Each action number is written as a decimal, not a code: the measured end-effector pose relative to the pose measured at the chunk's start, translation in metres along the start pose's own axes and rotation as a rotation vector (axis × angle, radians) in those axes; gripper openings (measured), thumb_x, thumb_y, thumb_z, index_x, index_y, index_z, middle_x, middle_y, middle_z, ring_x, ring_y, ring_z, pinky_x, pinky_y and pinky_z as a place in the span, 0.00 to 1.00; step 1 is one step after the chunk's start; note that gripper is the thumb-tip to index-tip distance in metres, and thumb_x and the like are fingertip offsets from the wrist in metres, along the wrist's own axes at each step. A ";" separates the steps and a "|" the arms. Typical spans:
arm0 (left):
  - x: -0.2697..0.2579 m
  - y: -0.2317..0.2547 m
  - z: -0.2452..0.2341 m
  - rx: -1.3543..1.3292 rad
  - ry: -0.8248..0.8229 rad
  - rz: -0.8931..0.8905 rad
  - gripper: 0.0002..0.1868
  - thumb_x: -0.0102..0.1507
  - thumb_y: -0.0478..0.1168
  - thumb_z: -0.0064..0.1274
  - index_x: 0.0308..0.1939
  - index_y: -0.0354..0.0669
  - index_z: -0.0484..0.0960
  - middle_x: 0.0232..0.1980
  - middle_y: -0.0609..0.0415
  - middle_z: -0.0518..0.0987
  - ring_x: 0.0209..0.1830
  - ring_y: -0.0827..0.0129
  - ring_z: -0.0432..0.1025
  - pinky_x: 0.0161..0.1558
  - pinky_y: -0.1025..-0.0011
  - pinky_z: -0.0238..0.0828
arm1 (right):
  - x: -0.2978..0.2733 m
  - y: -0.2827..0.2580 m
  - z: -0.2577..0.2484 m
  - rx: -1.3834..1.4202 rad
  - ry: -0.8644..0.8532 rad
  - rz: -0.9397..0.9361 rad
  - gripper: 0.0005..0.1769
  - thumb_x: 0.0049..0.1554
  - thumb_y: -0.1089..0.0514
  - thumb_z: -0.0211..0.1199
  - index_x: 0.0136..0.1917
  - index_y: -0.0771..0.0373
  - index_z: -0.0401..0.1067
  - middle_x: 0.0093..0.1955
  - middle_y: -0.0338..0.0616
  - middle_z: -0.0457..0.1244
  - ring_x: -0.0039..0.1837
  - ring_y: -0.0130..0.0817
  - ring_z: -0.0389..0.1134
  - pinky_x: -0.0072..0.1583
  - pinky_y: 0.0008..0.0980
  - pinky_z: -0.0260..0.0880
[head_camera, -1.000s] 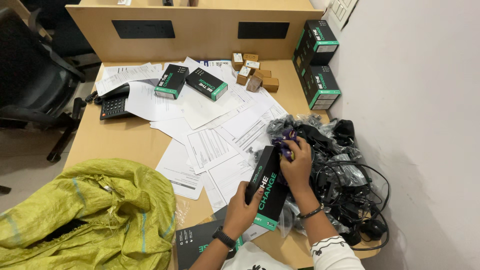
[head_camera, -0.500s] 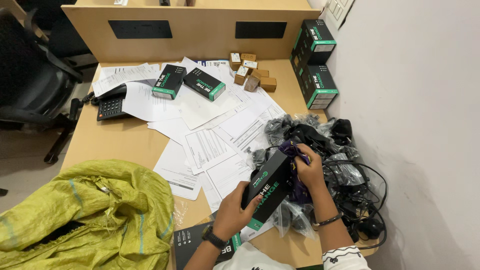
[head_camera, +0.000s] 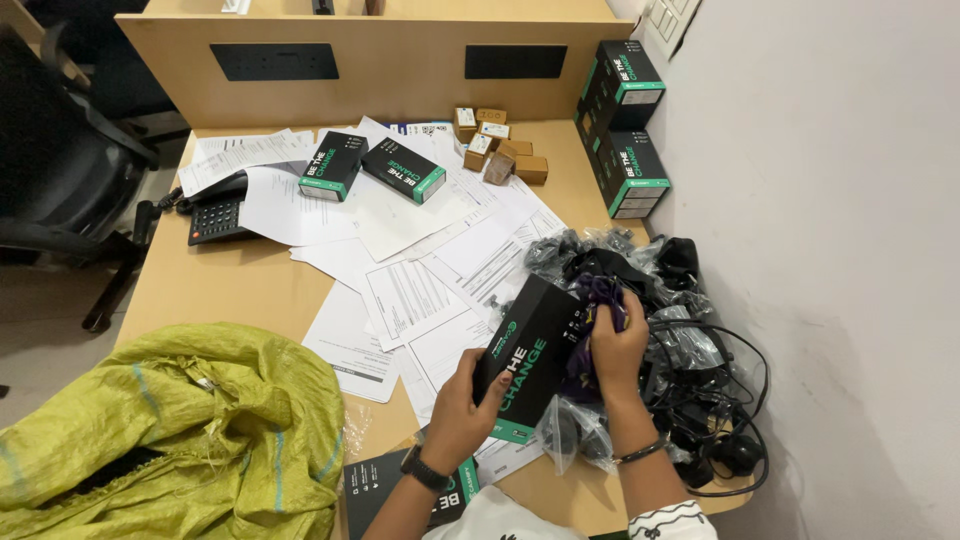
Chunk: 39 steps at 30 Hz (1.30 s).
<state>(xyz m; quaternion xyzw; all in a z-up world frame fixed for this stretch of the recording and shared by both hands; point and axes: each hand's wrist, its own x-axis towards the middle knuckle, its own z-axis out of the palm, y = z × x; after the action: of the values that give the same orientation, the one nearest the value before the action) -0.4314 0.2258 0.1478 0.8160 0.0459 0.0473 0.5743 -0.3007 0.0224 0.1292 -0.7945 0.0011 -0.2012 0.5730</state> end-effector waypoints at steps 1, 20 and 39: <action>0.002 -0.004 0.006 -0.078 0.021 -0.049 0.23 0.67 0.54 0.49 0.54 0.40 0.71 0.35 0.49 0.81 0.28 0.64 0.75 0.34 0.66 0.71 | -0.006 -0.005 0.007 0.032 0.063 -0.056 0.12 0.61 0.66 0.57 0.58 0.69 0.71 0.48 0.47 0.64 0.48 0.30 0.64 0.52 0.28 0.66; 0.012 -0.049 0.061 -0.802 0.401 -0.178 0.29 0.73 0.59 0.28 0.63 0.37 0.62 0.58 0.48 0.69 0.59 0.64 0.63 0.66 0.66 0.57 | -0.100 -0.057 0.041 0.889 0.066 0.675 0.31 0.55 0.48 0.69 0.68 0.60 0.67 0.56 0.40 0.66 0.55 0.32 0.69 0.56 0.35 0.71; 0.058 -0.047 -0.058 -0.407 -0.309 -0.354 0.34 0.64 0.62 0.50 0.58 0.35 0.78 0.46 0.53 0.81 0.44 0.71 0.75 0.48 0.71 0.74 | -0.016 0.029 -0.050 0.432 -0.425 0.406 0.20 0.51 0.58 0.73 0.55 0.67 0.75 0.49 0.41 0.70 0.48 0.28 0.70 0.52 0.30 0.71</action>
<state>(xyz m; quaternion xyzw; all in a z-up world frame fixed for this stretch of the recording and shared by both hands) -0.3820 0.3030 0.1240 0.6610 0.0891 -0.1699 0.7254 -0.3251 -0.0291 0.1112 -0.6627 -0.0027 0.0907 0.7434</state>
